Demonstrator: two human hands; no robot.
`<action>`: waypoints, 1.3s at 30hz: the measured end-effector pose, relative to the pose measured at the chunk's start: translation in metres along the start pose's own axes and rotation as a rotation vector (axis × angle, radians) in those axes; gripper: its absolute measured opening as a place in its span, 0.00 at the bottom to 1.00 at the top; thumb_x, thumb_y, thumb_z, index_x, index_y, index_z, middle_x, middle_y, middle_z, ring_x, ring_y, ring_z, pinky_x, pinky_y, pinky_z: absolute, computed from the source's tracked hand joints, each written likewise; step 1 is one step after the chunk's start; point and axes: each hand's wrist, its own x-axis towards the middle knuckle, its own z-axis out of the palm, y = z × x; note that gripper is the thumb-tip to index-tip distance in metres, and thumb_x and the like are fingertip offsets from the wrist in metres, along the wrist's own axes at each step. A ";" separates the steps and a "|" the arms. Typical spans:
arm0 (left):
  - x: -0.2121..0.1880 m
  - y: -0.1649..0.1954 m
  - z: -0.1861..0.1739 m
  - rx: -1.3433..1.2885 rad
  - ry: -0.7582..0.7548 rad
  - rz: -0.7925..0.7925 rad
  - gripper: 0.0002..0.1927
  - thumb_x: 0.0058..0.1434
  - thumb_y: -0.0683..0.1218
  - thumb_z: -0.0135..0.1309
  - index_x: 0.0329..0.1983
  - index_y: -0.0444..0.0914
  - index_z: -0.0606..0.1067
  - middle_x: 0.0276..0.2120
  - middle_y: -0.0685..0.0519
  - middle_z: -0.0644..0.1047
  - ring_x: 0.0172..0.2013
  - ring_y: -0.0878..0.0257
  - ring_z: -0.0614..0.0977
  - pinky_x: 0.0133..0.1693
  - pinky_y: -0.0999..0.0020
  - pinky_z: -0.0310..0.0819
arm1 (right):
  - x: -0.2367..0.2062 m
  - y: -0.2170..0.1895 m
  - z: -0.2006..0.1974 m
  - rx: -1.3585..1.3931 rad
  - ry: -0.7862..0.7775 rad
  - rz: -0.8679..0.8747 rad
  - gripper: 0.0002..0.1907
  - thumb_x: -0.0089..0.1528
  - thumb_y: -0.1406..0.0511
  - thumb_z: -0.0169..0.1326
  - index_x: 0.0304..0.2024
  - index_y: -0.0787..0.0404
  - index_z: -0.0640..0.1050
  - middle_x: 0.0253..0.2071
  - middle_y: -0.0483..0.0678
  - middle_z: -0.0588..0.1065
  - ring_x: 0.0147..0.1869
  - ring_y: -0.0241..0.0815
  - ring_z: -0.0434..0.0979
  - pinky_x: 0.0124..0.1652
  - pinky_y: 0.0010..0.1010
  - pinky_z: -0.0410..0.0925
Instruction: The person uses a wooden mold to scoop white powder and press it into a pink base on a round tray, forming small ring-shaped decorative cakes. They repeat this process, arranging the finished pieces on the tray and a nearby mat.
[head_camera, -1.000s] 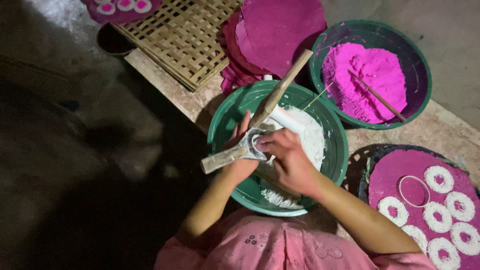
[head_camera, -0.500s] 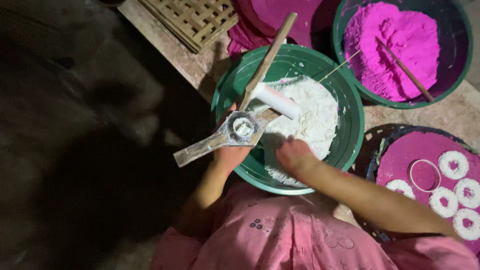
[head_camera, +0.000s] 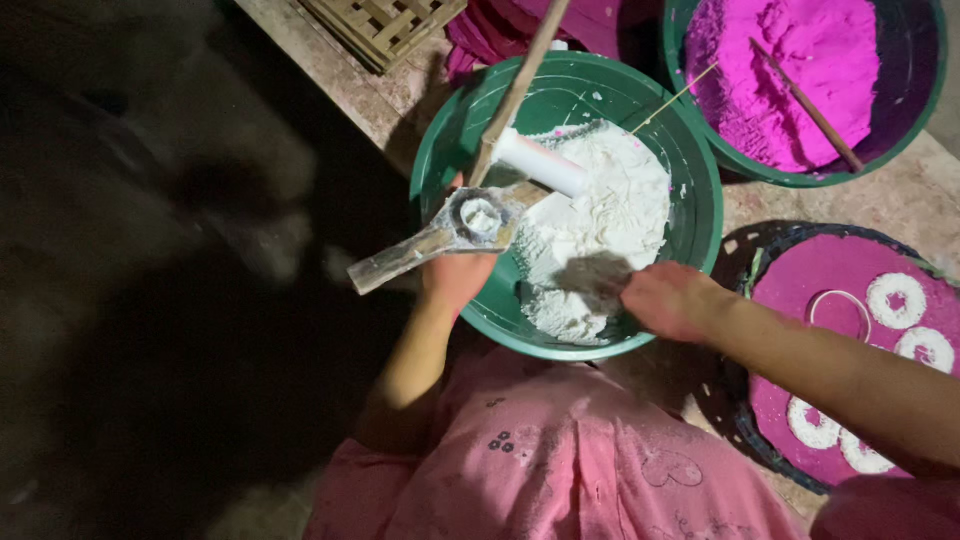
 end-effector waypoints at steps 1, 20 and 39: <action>0.000 0.002 0.000 0.047 0.020 0.040 0.38 0.57 0.48 0.68 0.67 0.30 0.66 0.55 0.41 0.77 0.56 0.48 0.79 0.58 0.59 0.72 | -0.010 0.000 0.003 -0.001 -0.002 -0.007 0.09 0.59 0.62 0.52 0.40 0.54 0.79 0.41 0.50 0.78 0.48 0.52 0.79 0.48 0.44 0.72; -0.002 0.090 0.009 0.393 -0.491 -0.066 0.51 0.46 0.57 0.69 0.74 0.50 0.61 0.60 0.44 0.72 0.50 0.44 0.78 0.51 0.51 0.74 | -0.116 0.010 -0.150 0.759 0.171 0.198 0.22 0.62 0.59 0.53 0.59 0.54 0.80 0.40 0.54 0.82 0.40 0.55 0.84 0.41 0.43 0.73; 0.008 0.070 -0.002 0.417 -0.366 0.373 0.32 0.49 0.51 0.66 0.58 0.43 0.72 0.64 0.44 0.72 0.60 0.43 0.73 0.54 0.51 0.68 | -0.107 -0.065 -0.191 -0.163 0.043 0.320 0.09 0.64 0.60 0.51 0.44 0.48 0.80 0.32 0.45 0.79 0.36 0.46 0.82 0.30 0.40 0.73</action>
